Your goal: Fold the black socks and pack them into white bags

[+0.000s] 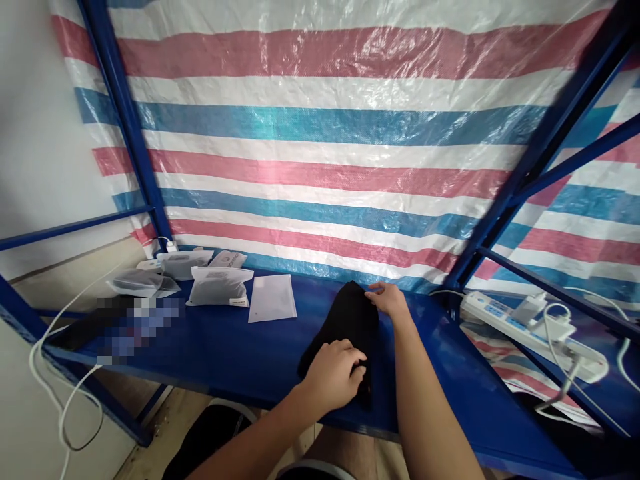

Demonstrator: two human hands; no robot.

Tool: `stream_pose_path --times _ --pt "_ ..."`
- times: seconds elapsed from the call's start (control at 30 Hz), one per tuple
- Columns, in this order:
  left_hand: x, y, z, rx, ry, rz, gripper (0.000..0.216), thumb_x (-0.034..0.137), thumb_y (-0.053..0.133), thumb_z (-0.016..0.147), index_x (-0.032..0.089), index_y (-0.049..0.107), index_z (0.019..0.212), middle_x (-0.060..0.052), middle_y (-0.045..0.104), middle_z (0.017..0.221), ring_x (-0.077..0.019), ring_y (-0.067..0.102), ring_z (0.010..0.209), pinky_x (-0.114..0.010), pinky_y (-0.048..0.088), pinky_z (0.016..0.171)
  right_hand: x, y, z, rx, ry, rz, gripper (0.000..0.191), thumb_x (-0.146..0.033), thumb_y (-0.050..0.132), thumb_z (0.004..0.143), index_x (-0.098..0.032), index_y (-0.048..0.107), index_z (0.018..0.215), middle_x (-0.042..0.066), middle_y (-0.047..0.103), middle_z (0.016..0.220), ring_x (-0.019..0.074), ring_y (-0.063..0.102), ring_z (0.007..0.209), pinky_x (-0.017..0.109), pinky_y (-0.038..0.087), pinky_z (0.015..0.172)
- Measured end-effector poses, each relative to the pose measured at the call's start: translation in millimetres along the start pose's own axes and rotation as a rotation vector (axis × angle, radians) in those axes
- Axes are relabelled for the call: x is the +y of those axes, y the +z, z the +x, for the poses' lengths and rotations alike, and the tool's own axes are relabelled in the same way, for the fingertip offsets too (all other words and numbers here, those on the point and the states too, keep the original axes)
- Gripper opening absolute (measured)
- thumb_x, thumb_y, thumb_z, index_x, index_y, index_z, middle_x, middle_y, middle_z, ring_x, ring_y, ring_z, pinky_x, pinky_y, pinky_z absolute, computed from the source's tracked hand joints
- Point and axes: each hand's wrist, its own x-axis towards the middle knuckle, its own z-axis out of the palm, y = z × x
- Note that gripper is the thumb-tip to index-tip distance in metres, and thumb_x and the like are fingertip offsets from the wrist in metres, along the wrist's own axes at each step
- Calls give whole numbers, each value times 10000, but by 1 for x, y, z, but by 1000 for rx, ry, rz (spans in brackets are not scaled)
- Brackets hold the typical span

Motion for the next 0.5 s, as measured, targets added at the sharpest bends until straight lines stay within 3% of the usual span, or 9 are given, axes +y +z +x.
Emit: stream_pose_path --times 0.1,0.17,0.3,0.37,0.43,0.5 --pt "11 7 17 17 -69 -171 231 258 657 934 287 807 1107 -83 746 1087 -240 716 879 -412 557 833 4 -14 3 78 43 -88 345 -190 993 486 -248 698 657 -19 656 581 205 667 573 293 530 549" --pt "15 8 22 54 -79 -276 227 255 668 913 273 814 1086 -86 749 1052 -229 712 849 -387 563 793 2 -21 2 56 89 -112 355 -164 995 469 -244 694 640 -26 638 539 201 658 549 290 530 532" --pt "11 0 24 220 -95 -613 249 313 666 922 261 798 1126 -74 766 1064 -236 725 948 -360 570 839 -23 -28 -10 -42 54 36 272 -223 961 611 -205 755 789 -10 672 561 165 627 486 243 495 447" --pt "-3 -12 19 345 -181 -845 279 359 642 940 254 775 1161 -66 781 1119 -248 736 1023 -355 571 878 -44 -27 -20 -136 -25 279 358 -360 937 727 -189 769 992 36 751 717 184 707 595 241 553 486" --pt "-24 -30 7 489 -292 -977 313 414 625 952 242 752 1182 -67 789 1152 -266 747 1054 -351 576 873 -63 -19 -31 -299 -88 525 444 -490 856 847 -210 736 1171 94 803 995 224 789 837 276 645 626" --pt "-49 -52 -11 635 -362 -881 346 483 605 978 239 747 1179 -73 785 1182 -279 745 1076 -349 578 862 -73 -6 -40 -419 -108 551 455 -560 784 909 -227 713 1210 122 778 1170 252 793 970 320 675 704"
